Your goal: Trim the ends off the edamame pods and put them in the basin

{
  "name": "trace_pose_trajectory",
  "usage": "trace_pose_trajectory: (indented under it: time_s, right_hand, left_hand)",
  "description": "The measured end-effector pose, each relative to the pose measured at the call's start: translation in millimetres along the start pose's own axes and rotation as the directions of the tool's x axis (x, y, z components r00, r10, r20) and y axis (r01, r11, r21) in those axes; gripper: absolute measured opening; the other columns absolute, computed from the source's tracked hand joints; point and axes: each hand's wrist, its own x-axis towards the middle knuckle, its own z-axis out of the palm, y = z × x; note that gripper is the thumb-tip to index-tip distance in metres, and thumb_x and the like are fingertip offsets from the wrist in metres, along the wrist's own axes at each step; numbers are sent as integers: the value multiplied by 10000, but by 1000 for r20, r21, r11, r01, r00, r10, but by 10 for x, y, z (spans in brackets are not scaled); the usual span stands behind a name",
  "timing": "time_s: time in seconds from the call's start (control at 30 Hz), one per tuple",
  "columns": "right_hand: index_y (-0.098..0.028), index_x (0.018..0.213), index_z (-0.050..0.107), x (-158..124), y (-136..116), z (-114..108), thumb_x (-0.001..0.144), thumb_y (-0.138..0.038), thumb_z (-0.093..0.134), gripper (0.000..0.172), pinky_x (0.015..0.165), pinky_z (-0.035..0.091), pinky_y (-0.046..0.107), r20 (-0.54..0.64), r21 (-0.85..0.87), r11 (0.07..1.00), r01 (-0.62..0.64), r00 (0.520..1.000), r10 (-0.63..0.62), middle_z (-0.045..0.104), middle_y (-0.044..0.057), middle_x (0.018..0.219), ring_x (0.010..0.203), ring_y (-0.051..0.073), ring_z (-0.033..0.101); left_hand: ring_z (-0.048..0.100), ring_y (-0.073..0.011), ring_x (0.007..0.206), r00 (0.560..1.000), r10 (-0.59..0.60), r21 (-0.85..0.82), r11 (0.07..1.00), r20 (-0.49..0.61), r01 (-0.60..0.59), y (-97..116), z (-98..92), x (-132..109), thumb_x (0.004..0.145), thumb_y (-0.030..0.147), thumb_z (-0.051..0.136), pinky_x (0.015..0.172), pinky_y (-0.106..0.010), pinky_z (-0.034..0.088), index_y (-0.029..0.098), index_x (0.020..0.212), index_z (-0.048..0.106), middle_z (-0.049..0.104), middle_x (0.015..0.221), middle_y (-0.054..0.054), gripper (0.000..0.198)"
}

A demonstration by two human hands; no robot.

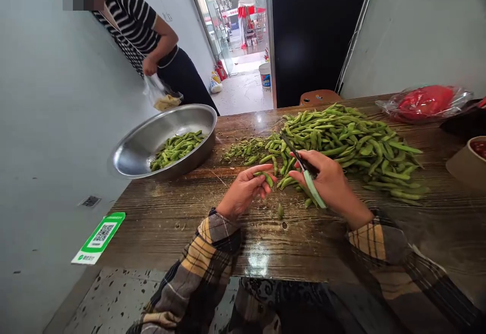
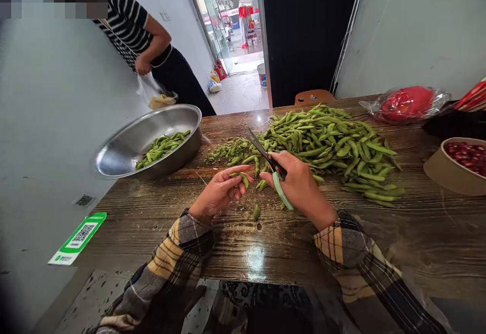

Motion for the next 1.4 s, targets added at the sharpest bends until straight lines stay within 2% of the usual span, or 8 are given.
trace_pose_trajectory:
  time_s: [0.1,0.23,0.4,0.6,0.73,1.0,1.2,1.4]
  right_hand:
    - [-220,1105,635,-24,2,8,806,-346,684,328,713,510,348,21,-61,997,39,999,-37,674,53,892,799,219,635]
    - [-238,1164,604,-56,-10,17,827,-344,668,359,725,516,353,42,-117,991,62,997,-57,668,54,932,792,217,632]
    - [-215,1215,579,-109,-60,47,847,-336,652,394,686,521,343,134,-219,972,89,989,-60,654,74,1003,728,196,623]
    - [-190,1244,566,-114,-93,36,852,-350,646,431,747,521,356,266,-283,946,157,961,-80,644,82,1088,930,246,639]
    - [-190,1242,568,-107,-81,32,844,-354,656,440,739,521,359,314,-301,942,149,948,-49,646,77,1099,923,247,641]
    - [-198,1250,567,-119,-75,49,832,-346,675,457,760,521,370,357,-300,942,153,933,-38,644,82,1108,926,251,638]
    - [-201,1254,561,-115,-68,52,810,-351,700,489,778,525,383,355,-285,945,160,933,-51,643,89,1103,935,261,633]
    - [-186,1249,563,-127,-55,73,826,-354,683,471,801,524,387,347,-249,947,201,932,-107,648,99,1073,941,261,624]
  left_hand:
    - [618,-92,654,999,-6,-55,998,36,8,31,30,-18,796,257,689,546,-197,479,137,1163,647,685,984,-97,388]
    - [629,-102,669,999,28,-62,998,23,-26,49,30,-30,800,271,681,521,-199,465,135,1109,668,673,1081,-114,338]
    - [551,-56,551,998,51,-59,997,-28,-52,38,7,-32,783,321,703,453,-164,372,126,1040,679,682,869,-60,323]
    - [439,-28,471,995,72,-4,997,-63,-72,52,22,-42,769,394,709,404,-162,268,120,829,646,610,708,-6,288]
    - [411,-29,473,991,93,26,995,-91,-91,46,33,-44,756,399,718,407,-167,240,117,783,628,568,669,4,297]
    - [332,-33,466,978,186,181,969,-92,-168,-20,18,-39,773,389,695,433,-182,214,137,984,698,478,604,45,328]
    - [323,-42,481,976,204,222,958,-78,-183,-39,5,-34,779,388,683,457,-192,238,140,980,711,478,603,44,320]
    - [280,-49,481,981,182,256,953,-66,-160,-42,12,-42,793,383,664,454,-199,199,137,966,711,428,575,51,304]
